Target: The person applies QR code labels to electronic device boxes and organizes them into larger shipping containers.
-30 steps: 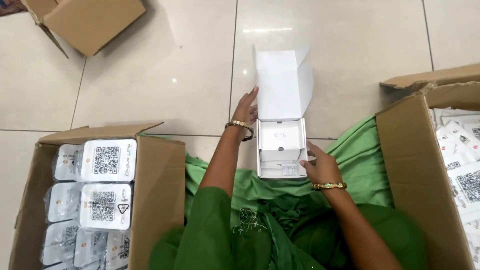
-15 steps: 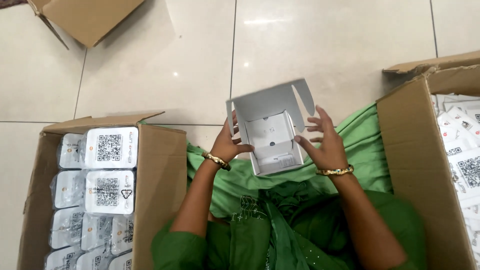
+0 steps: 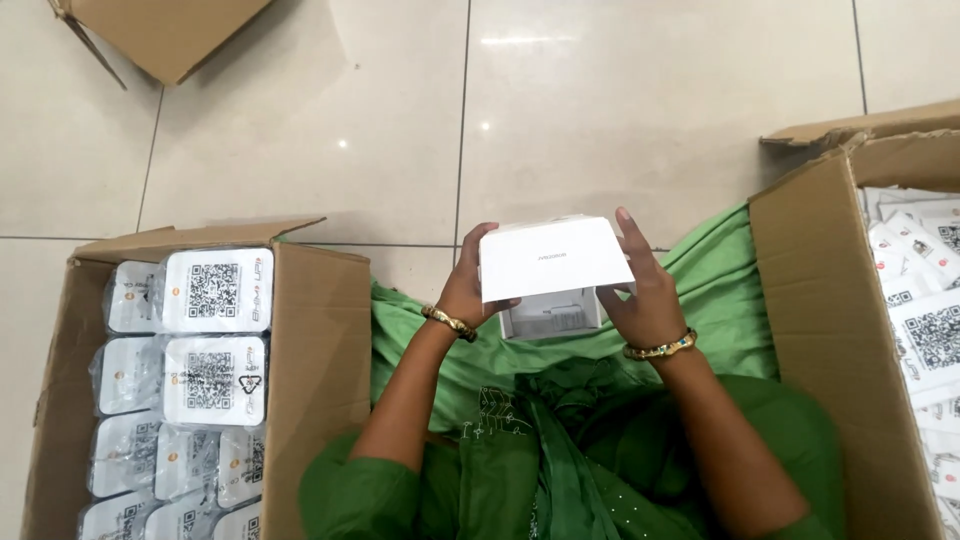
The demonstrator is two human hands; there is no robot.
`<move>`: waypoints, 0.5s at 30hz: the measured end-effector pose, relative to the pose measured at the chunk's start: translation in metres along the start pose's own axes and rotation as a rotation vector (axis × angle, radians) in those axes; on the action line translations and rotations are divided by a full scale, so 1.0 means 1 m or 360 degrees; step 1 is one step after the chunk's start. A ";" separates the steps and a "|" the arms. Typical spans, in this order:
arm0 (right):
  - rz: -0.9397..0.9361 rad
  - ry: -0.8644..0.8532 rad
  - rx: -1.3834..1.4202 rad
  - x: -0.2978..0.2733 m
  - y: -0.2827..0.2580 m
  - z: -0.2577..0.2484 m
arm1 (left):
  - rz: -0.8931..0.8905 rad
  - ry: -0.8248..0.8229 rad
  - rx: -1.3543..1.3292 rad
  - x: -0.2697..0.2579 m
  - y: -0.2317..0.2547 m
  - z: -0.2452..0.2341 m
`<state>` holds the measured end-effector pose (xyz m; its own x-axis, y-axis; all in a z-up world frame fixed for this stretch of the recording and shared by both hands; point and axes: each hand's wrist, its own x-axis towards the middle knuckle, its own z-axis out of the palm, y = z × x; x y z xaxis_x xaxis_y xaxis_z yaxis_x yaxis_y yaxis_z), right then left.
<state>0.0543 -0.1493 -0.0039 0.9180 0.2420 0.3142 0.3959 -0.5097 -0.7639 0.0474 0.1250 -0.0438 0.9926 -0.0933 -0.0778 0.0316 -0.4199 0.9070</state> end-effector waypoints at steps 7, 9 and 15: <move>0.0042 -0.0132 0.0017 -0.007 -0.006 -0.001 | -0.0038 -0.0009 -0.0037 -0.008 0.000 0.004; 0.0147 -0.0193 0.0050 -0.012 0.007 0.002 | 0.0003 0.0020 0.0031 -0.008 -0.010 0.008; 0.0621 -0.1061 -0.0183 -0.007 -0.003 -0.023 | 0.0130 -0.0200 0.0585 -0.012 0.015 -0.015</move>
<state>0.0476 -0.1685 0.0096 0.7971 0.4538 -0.3983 0.0807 -0.7337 -0.6746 0.0376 0.1337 -0.0230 0.9673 -0.2400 -0.0825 -0.1134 -0.6994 0.7056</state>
